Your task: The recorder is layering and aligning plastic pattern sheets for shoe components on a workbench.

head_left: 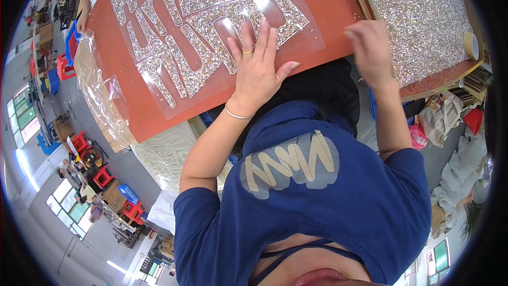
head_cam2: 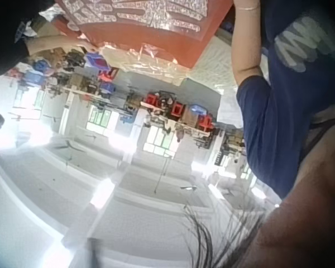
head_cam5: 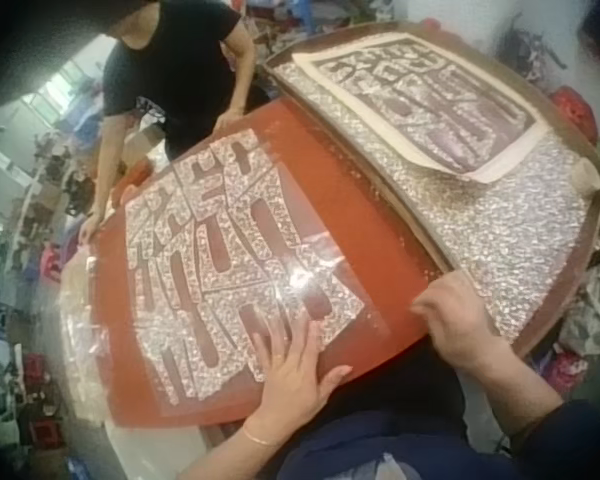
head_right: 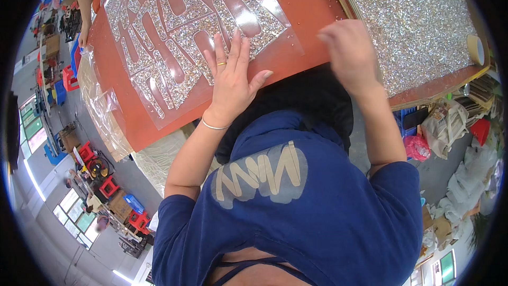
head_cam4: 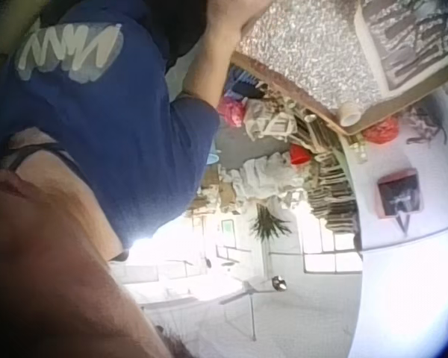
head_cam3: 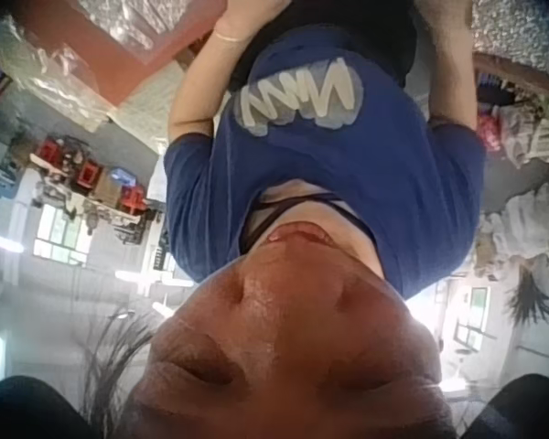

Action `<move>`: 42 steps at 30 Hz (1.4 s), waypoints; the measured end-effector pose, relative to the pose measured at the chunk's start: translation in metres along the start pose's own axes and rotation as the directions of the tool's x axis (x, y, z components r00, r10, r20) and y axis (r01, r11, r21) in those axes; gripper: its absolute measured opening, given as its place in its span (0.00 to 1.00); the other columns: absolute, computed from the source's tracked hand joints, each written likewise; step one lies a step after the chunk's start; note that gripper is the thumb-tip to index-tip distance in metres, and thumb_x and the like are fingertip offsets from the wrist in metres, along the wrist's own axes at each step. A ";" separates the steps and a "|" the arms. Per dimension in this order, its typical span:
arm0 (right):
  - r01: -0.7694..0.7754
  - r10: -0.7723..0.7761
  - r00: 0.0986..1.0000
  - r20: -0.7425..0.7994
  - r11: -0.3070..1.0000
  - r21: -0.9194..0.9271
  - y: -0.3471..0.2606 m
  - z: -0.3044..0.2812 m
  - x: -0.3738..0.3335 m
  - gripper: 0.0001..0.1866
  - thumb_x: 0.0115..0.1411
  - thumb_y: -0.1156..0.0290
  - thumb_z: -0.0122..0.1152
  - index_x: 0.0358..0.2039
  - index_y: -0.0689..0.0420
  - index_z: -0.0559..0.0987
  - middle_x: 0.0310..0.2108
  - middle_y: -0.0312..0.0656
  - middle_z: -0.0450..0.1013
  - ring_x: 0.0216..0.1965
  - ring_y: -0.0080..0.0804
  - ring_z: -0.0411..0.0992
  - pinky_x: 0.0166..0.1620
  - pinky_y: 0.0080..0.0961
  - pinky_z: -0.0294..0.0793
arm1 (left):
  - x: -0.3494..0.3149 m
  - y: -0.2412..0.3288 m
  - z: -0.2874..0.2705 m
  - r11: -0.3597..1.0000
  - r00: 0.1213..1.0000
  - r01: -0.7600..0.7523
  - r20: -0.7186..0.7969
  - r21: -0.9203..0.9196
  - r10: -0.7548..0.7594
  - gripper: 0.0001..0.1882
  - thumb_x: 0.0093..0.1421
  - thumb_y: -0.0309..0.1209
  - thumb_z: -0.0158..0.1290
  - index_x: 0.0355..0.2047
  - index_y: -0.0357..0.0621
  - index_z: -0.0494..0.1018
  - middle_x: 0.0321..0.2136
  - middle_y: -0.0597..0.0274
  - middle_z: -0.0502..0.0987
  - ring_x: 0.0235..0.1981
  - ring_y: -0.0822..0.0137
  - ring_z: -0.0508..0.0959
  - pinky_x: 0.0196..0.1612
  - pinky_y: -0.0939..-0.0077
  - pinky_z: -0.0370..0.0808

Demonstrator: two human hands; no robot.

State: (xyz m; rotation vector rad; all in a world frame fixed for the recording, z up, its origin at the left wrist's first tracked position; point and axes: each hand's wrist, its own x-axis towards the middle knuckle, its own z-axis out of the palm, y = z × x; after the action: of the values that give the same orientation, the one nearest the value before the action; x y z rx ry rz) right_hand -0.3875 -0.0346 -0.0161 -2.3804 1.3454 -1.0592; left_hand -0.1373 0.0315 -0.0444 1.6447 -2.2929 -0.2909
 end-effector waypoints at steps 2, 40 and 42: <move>0.081 -0.083 0.996 0.034 0.995 0.066 -0.011 0.023 0.000 0.07 0.49 0.78 0.63 0.29 0.59 0.75 0.29 0.42 0.71 0.34 0.42 0.69 0.39 0.34 0.68 | -0.003 0.005 -0.005 1.000 1.000 0.015 -0.021 0.004 -0.015 0.41 0.57 0.56 0.50 0.59 0.34 0.62 0.66 0.50 0.53 0.68 0.42 0.42 0.63 0.34 0.34; 0.124 -0.076 0.965 0.251 0.976 -0.180 -0.042 0.060 -0.008 0.20 0.49 0.77 0.52 0.46 0.62 0.75 0.42 0.44 0.69 0.45 0.41 0.66 0.54 0.45 0.60 | -0.011 0.006 -0.003 1.000 0.991 -0.007 0.131 0.016 0.005 0.45 0.49 0.58 0.56 0.61 0.42 0.62 0.67 0.57 0.53 0.69 0.44 0.40 0.63 0.33 0.32; 0.149 -0.077 0.952 0.297 0.962 -0.227 -0.045 0.058 0.000 0.20 0.49 0.76 0.52 0.45 0.61 0.75 0.42 0.43 0.68 0.45 0.40 0.66 0.55 0.46 0.59 | -0.007 0.008 -0.002 0.999 0.993 0.002 0.119 0.045 -0.007 0.46 0.47 0.60 0.55 0.60 0.44 0.63 0.66 0.58 0.53 0.69 0.45 0.41 0.63 0.32 0.33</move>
State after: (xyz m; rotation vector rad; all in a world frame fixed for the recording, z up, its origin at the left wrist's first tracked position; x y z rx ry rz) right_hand -0.3185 -0.0185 -0.0349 -2.6917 1.3123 -0.5636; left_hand -0.1412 0.0409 -0.0406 1.6968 -2.3995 -0.3497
